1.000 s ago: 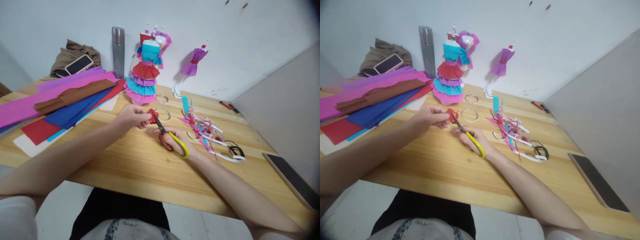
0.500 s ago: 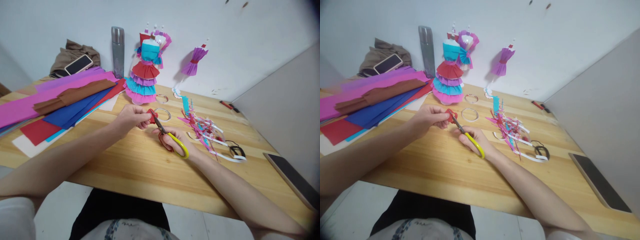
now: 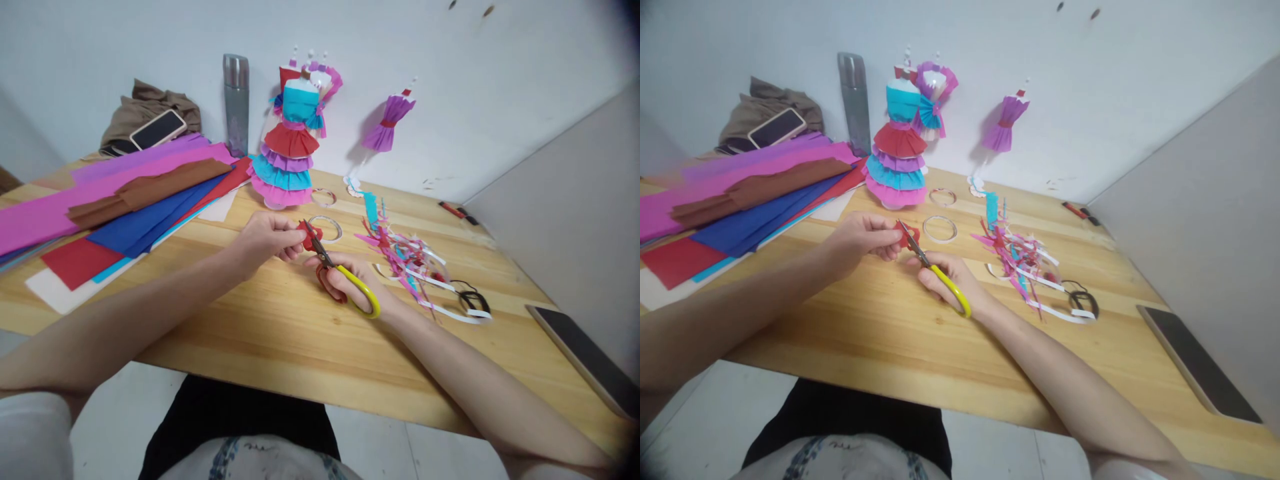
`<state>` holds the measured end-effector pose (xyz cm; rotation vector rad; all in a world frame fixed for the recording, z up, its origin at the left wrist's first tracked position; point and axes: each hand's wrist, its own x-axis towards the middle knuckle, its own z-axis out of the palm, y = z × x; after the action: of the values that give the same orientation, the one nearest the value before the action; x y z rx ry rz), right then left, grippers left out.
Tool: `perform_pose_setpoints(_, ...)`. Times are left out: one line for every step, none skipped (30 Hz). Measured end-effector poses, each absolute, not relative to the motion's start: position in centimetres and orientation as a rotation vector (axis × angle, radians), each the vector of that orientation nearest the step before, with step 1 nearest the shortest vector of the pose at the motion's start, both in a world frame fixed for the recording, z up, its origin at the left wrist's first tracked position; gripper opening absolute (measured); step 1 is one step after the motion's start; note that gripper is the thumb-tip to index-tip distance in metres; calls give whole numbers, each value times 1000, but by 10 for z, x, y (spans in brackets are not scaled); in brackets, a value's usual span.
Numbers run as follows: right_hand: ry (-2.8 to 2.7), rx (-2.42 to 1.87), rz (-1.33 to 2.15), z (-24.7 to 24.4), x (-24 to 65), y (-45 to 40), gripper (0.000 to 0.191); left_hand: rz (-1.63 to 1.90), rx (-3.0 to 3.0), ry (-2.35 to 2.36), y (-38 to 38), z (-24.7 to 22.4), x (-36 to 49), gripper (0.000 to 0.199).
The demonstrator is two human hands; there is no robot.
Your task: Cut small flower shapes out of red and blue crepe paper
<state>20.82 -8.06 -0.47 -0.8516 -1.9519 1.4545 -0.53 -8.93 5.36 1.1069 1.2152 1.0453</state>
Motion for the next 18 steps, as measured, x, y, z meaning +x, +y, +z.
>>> perform_pose_setpoints(-1954,-851,1453,-4,208,-81,65,1047,1106,1212,-90,54,-5,32)
perform_pose_setpoints(-1956,-848,1452,-4,208,-81,65,1049,1107,1208,-90,53,-5,32)
perform_pose_setpoints(-1961,-844,1451,-4,208,-81,65,1051,1107,1203,-90,53,-5,31)
perform_pose_setpoints(-1965,-840,1452,-3,208,-81,66,1054,1108,1201,-91,53,-5,31)
perform_pose_setpoints(-1970,-837,1452,-3,208,-81,66,1055,1109,1199,-91,53,-5,31)
perform_pose_setpoints(-1975,-835,1453,-3,208,-81,66,1057,1110,1199,-91,54,-5,31)
perform_pose_setpoints(-1979,-834,1452,-3,208,-81,67,1056,1112,1201,-92,54,-6,31)
perform_pose_setpoints(-1983,-832,1451,-4,209,-81,67,1050,1113,1204,-92,55,-6,31)
perform_pose_setpoints(-1987,-832,1448,-4,209,-81,67,1045,1113,1208,-92,56,-6,31)
perform_pose_setpoints(-1992,-832,1446,-4,209,-80,67,1039,1112,1211,-92,57,-6,31)
perform_pose_setpoints(-1998,-834,1442,-4,209,-80,67,1032,1112,1213,-92,57,-7,31)
perform_pose_setpoints(-2002,-835,1435,-4,209,-80,66,1025,1113,1215,-92,58,-7,30)
perform_pose_setpoints(-2005,-835,1426,-4,209,-80,66,1020,1117,1215,-92,58,-8,30)
perform_pose_setpoints(-2008,-837,1415,-3,209,-80,65,1017,1125,1213,-91,58,-8,30)
perform_pose_setpoints(-2010,-838,1402,-2,209,-80,64,1013,1134,1211,-91,57,-9,29)
perform_pose_setpoints(-2015,-839,1393,-2,208,-80,63,1008,1143,1208,-90,56,-9,28)
perform_pose_setpoints(-2021,-842,1386,-1,208,-80,62,1003,1151,1205,-88,55,-10,27)
perform_pose_setpoints(-2027,-844,1382,0,208,-80,62,1000,1155,1204,-87,53,-11,26)
